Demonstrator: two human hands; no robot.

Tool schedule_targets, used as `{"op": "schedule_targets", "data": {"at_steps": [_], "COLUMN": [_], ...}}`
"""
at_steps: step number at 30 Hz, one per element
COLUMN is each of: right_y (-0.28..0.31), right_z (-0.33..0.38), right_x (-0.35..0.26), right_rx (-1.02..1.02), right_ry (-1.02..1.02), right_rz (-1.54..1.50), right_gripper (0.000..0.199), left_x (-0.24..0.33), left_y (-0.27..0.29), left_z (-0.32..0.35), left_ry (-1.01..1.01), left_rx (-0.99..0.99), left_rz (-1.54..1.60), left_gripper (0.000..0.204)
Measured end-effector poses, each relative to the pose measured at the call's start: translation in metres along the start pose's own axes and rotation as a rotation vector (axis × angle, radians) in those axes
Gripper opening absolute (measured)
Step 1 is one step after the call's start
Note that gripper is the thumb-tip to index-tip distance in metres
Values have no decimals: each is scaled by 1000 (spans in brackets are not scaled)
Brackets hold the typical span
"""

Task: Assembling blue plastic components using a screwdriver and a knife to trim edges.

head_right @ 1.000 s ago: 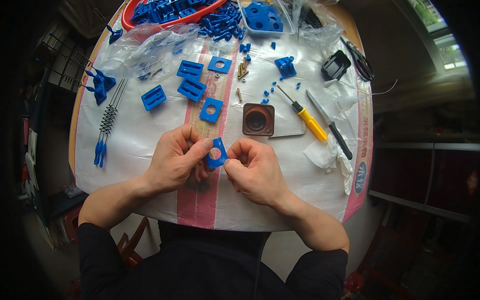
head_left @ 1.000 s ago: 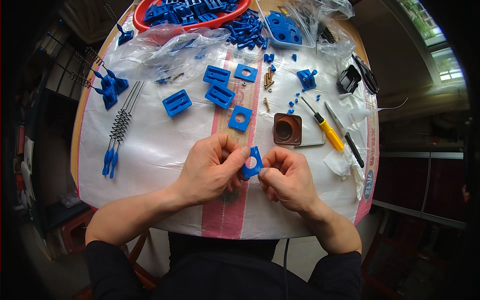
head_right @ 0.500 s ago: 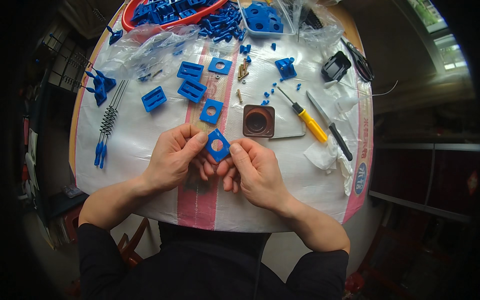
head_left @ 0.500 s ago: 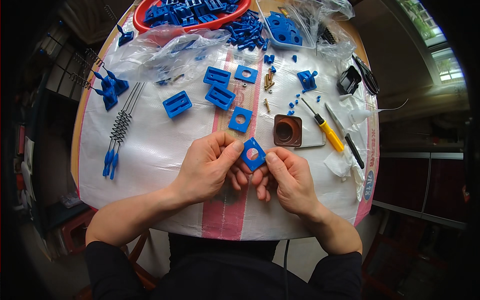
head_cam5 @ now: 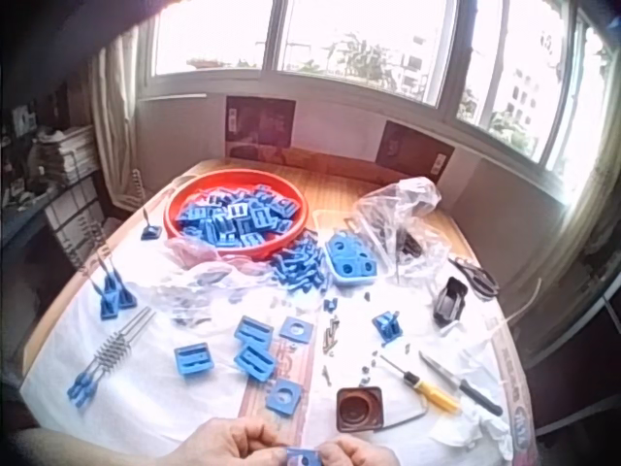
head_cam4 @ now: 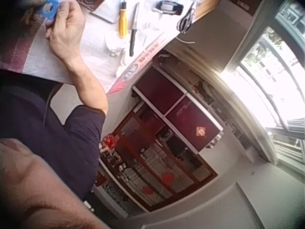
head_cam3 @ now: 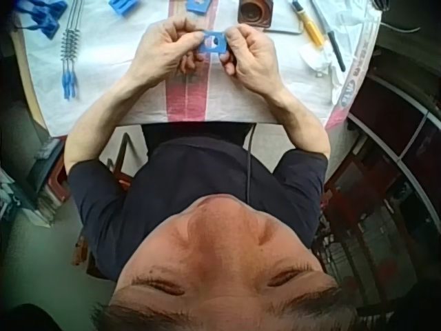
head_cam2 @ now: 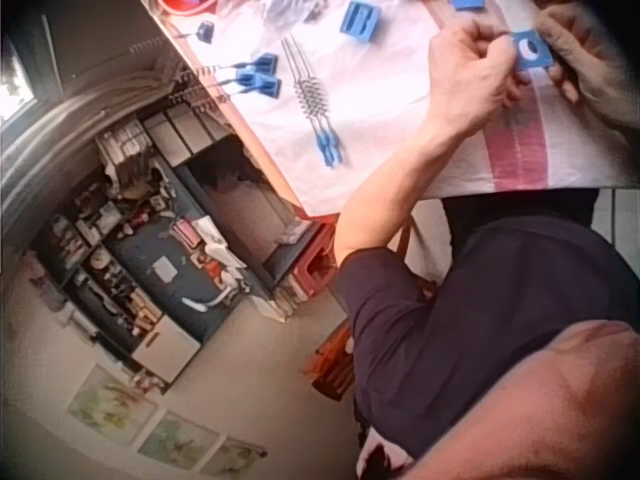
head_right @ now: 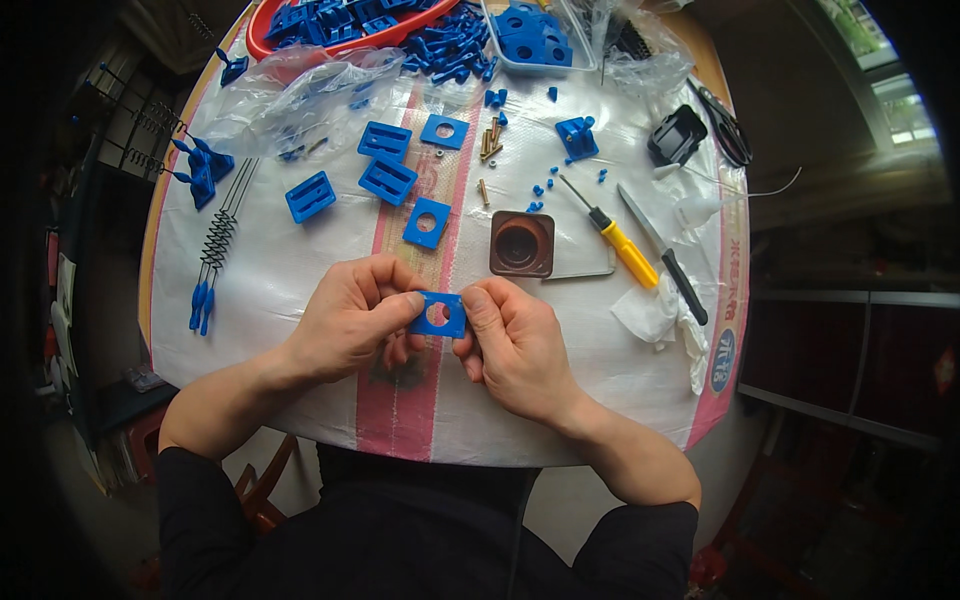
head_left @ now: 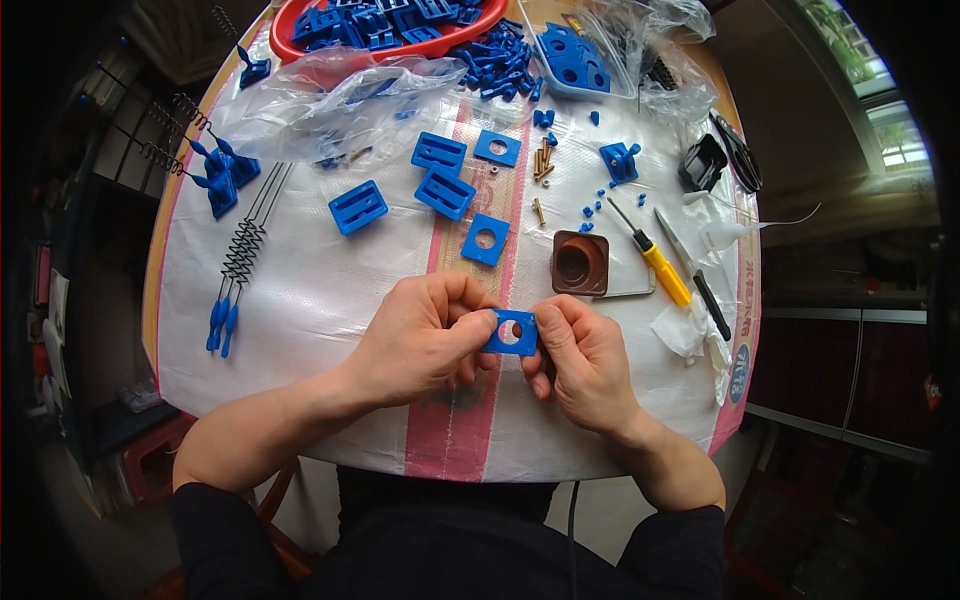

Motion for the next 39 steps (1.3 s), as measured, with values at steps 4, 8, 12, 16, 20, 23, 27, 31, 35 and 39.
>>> {"op": "schedule_targets", "data": {"at_steps": [4,8,12,16,20,23,27,31,35,39], "right_y": [0,-1,0,1,1,3,3,3,0,3], "right_z": [0,1,1,2,1,1,1,1,-1,-3], "right_x": [2,0,0,0,-3,-2,-4,-3,-2,4], "right_rx": [9,-7,9,18,40,47,59,43,34,5], "right_ry": [-26,-55,-87,-112,-137,-107,-105,-95,-100,-109], "right_rz": [-46,-13,-42,-54,-20,25,43,45,-98,-161], "right_gripper": [26,22,17,14,14,15,17,22,29,31], "left_x": [3,0,0,1,6,7,4,2,3,1], "left_y": [-1,-1,-3,-4,-6,-8,-9,-10,-8,-6], "left_z": [2,3,5,5,8,8,8,9,7,4], "left_ry": [6,-24,-8,-32,-54,-60,-79,-94,-49,4], "left_rx": [68,107,105,79,51,31,35,-1,-3,8], "left_rz": [-65,-76,-81,-88,-91,-99,-80,-92,-90,-50], "left_gripper": [18,19,20,19,16,15,13,13,15,18]}}
Point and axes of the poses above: each hand's wrist, its own z-axis away from the middle knuckle, its own y-axis out of the back of the hand, x = y × z, the point moved 6 cm from there along -z, towards the middle knuckle, and after that the axes turned 12 degrees about x, right-handed, at the moved point
